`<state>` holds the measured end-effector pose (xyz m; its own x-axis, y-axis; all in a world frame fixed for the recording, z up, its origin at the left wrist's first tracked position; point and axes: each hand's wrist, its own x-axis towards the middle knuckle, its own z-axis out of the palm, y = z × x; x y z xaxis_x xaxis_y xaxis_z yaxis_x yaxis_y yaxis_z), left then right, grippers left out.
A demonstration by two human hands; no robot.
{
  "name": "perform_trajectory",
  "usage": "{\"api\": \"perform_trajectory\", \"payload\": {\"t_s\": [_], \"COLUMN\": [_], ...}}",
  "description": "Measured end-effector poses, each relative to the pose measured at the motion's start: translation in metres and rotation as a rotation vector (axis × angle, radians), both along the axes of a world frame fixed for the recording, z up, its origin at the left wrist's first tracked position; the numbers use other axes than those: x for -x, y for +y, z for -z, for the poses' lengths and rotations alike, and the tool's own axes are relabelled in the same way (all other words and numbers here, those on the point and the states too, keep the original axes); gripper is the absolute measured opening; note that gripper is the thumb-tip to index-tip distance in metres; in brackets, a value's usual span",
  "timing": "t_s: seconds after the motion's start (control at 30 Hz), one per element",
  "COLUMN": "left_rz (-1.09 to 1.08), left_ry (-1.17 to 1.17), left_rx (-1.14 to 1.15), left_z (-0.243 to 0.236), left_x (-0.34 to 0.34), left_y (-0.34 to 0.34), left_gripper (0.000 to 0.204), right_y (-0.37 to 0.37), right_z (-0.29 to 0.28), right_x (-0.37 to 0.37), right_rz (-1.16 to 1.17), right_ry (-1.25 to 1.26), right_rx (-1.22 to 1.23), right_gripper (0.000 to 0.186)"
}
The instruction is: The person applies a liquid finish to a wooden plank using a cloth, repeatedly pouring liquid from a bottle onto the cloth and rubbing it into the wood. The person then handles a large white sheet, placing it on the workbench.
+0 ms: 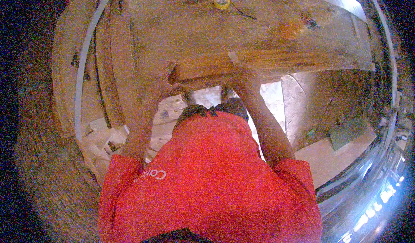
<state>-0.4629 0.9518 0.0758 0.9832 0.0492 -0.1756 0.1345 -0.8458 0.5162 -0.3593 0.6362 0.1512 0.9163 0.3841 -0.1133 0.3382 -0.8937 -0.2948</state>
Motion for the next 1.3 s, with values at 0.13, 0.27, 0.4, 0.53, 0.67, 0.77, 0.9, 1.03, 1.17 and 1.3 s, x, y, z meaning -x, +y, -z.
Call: {"api": "perform_trajectory", "payload": {"t_s": [0.13,0.27,0.4,0.53,0.67,0.77,0.9,1.03,1.17,1.3], "left_rz": [-0.032,-0.049,-0.122,-0.131,-0.019,-0.033,-0.062,-0.069,-0.123,-0.142], "left_ry": [-0.064,-0.381,-0.303,-0.27,-0.186,-0.154,-0.141,-0.015,0.069,0.062], "left_rx": [0.208,0.103,0.016,0.035,-0.186,-0.232,-0.21,-0.249,-0.246,-0.253], "left_z": [0.007,0.017,-0.023,0.006,0.0,0.011,0.017,0.023,0.016,0.01], "left_x": [0.026,0.049,0.062,0.059,0.039,0.024,0.009,0.003,0.0,-0.001], "left_y": [0.034,0.08,0.11,0.108,0.074,0.049,0.032,0.025,0.027,0.032], "left_gripper": [0.095,0.085,0.067,0.071,0.081,0.094,0.106,0.116,0.124,0.13], "right_y": [0.06,0.083,0.091,0.07,0.052,0.061,0.058,0.056,0.058,0.066], "right_z": [0.021,0.039,-0.017,-0.026,0.021,0.042,0.062,0.074,0.083,0.07], "right_x": [0.028,0.071,0.091,0.08,0.056,0.047,0.047,0.045,0.049,0.061], "right_rz": [-0.1,-0.089,-0.167,0.02,-0.095,-0.232,-0.232,-0.246,-0.233,-0.207], "right_ry": [0.052,-0.001,0.111,0.047,-0.29,-0.299,-0.344,-0.384,-0.378,-0.262], "right_rx": [0.174,0.185,0.127,-0.071,-0.024,0.057,0.057,-0.009,-0.065,-0.011], "right_gripper": [0.03,0.024,0.021,0.027,0.044,0.057,0.057,0.056,0.054,0.051]}}
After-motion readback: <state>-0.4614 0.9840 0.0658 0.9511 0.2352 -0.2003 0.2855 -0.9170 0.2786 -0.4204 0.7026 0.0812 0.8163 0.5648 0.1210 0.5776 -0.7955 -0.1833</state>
